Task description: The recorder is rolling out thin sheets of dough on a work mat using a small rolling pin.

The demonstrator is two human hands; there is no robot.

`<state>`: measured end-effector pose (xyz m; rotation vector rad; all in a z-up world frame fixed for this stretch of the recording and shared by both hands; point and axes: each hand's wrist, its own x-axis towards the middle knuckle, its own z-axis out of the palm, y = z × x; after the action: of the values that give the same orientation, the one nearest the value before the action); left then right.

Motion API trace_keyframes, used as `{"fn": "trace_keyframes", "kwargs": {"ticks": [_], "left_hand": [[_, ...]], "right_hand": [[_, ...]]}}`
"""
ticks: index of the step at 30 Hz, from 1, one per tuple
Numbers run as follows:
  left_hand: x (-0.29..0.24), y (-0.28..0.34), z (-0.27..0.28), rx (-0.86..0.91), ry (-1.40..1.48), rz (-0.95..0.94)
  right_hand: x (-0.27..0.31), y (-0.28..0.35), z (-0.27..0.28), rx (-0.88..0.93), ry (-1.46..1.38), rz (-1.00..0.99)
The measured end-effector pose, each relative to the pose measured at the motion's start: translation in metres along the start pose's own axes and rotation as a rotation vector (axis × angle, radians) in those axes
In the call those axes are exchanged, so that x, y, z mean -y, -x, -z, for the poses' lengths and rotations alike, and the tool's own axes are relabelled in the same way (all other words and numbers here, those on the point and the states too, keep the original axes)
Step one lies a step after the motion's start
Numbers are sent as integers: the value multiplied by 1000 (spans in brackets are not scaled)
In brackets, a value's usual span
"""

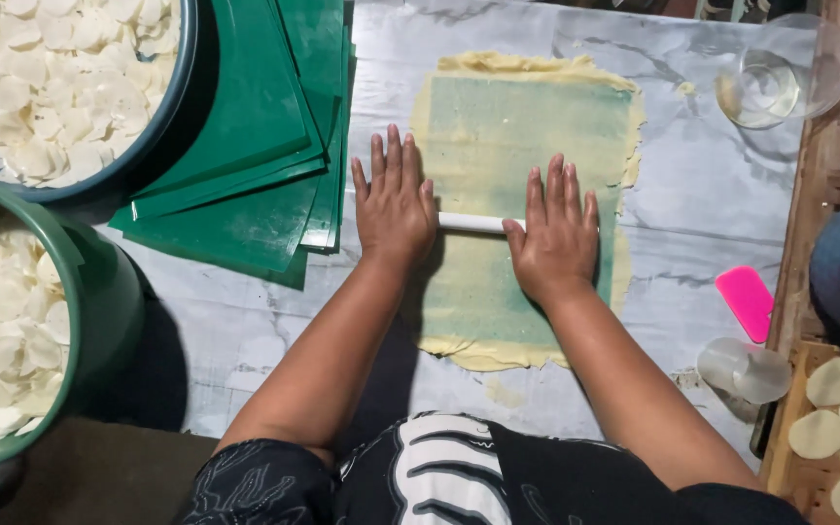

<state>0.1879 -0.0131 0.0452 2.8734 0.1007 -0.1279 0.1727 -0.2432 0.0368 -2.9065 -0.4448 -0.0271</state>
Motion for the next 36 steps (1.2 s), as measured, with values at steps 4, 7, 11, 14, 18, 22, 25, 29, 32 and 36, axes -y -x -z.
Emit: {"fn": "trace_keyframes", "kwargs": {"ticks": [4, 7, 11, 14, 18, 22, 25, 29, 32, 36], "left_hand": [[3, 48, -9, -35, -16, -10], [9, 45, -14, 37, -20, 5], [-1, 11, 16, -173, -8, -20], [-8, -5, 24, -117, -26, 24], [-8, 12, 4, -14, -9, 23], [-6, 50, -4, 29, -39, 6], [-9, 83, -1, 2, -43, 15], [-5, 88, -5, 15, -40, 43], [-10, 64, 5, -76, -41, 54], [-15, 52, 0, -57, -27, 76]], "right_hand": [[7, 49, -7, 10, -16, 47], [-3, 43, 4, 80, -120, 39], [-13, -11, 15, 44, -196, -182], [0, -27, 24, 65, -103, -140], [14, -1, 25, 184, 12, -126], [16, 37, 16, 164, 29, -72], [16, 64, 11, 135, -4, -11], [5, 70, 2, 118, -76, -2], [0, 44, 8, 25, -137, -111], [14, 36, 27, 111, -100, -135]]}}
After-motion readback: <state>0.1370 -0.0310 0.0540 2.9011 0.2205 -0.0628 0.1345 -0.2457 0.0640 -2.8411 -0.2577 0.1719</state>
